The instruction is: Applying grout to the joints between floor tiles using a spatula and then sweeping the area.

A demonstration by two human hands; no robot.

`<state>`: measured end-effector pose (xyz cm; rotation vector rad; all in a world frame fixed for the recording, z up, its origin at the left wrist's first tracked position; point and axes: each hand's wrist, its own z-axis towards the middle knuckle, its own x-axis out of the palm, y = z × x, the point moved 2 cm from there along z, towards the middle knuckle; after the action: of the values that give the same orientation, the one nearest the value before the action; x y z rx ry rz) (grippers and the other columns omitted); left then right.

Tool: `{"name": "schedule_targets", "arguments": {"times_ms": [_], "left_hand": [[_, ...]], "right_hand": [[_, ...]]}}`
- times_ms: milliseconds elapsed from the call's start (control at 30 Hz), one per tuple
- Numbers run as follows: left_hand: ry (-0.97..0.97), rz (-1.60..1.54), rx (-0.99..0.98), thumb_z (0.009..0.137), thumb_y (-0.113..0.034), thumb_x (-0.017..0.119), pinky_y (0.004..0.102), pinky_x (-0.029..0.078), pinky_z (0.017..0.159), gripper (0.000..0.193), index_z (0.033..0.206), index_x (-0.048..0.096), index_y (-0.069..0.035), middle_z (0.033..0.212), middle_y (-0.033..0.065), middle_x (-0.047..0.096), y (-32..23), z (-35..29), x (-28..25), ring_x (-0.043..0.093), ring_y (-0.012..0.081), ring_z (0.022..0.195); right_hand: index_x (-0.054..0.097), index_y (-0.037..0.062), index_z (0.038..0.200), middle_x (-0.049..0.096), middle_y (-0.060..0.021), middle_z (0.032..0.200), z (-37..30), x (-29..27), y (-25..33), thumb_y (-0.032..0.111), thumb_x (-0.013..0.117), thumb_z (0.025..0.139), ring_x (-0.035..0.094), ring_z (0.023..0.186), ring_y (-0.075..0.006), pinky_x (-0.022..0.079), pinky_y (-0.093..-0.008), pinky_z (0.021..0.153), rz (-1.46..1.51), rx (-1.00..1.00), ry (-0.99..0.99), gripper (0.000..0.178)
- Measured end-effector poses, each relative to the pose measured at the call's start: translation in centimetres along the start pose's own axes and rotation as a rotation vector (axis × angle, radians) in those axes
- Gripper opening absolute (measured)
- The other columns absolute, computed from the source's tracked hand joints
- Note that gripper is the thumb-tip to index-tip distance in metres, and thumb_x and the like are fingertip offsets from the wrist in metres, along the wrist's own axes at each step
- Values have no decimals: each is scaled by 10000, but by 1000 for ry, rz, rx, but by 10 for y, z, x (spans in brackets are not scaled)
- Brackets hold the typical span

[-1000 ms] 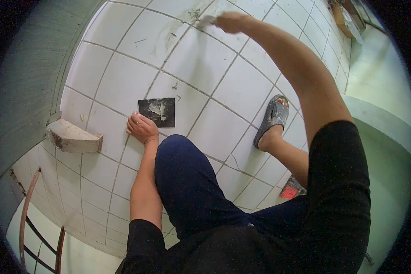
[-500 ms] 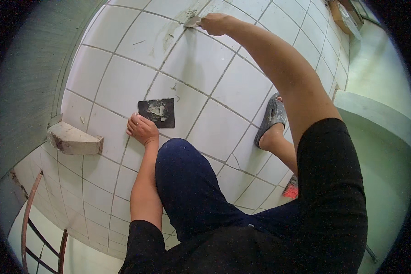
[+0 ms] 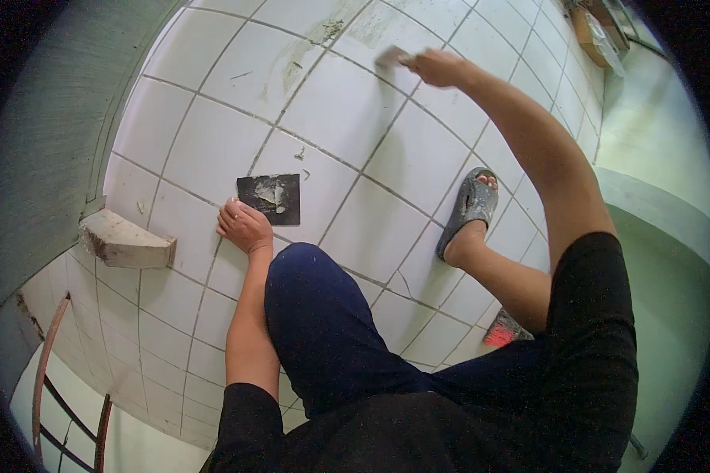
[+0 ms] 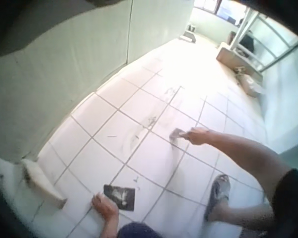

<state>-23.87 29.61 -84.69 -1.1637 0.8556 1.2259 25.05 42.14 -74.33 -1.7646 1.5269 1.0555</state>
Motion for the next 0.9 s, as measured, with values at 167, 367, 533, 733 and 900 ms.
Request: {"name": "schedule_targets", "arguments": {"times_ms": [167,367,533,733,900], "left_hand": [[19,-58,21,960,-186,497,448,382,871,173,1096,563,-101,1056,81,617,-20,-2,10,573,299,990],[12,-21,0,997,-205,467,462,376,856,190,1111,563,-87,1060,107,622,15,-5,-3,572,319,1003],[44,-34,-2,993,-204,471,457,376,856,193,1116,564,-88,1063,108,621,2,-4,-2,568,321,1000],[-10,-20,31,959,-171,493,450,385,843,167,1098,556,-102,1027,85,611,-12,2,7,570,303,975],[1,-24,14,960,-171,492,446,385,832,164,1095,556,-104,1022,87,611,-5,-1,2,570,303,967]], "right_hand": [[585,61,1211,704,-212,919,74,-37,-9,142,509,1001,686,823,-409,535,-512,697,-187,-131,-103,237],[532,212,1434,689,-225,858,-2,13,13,202,501,1026,684,777,-405,517,-523,693,-28,-46,47,409],[595,147,1361,679,-259,857,4,2,-12,162,514,1005,663,726,-424,510,-537,688,-44,-69,96,366],[636,30,1094,707,-204,906,85,-44,18,157,535,973,684,832,-406,529,-512,712,-140,-90,-18,203],[597,86,1198,695,-210,893,9,7,-9,168,516,1003,670,809,-408,512,-519,701,-18,-47,47,226]]}}
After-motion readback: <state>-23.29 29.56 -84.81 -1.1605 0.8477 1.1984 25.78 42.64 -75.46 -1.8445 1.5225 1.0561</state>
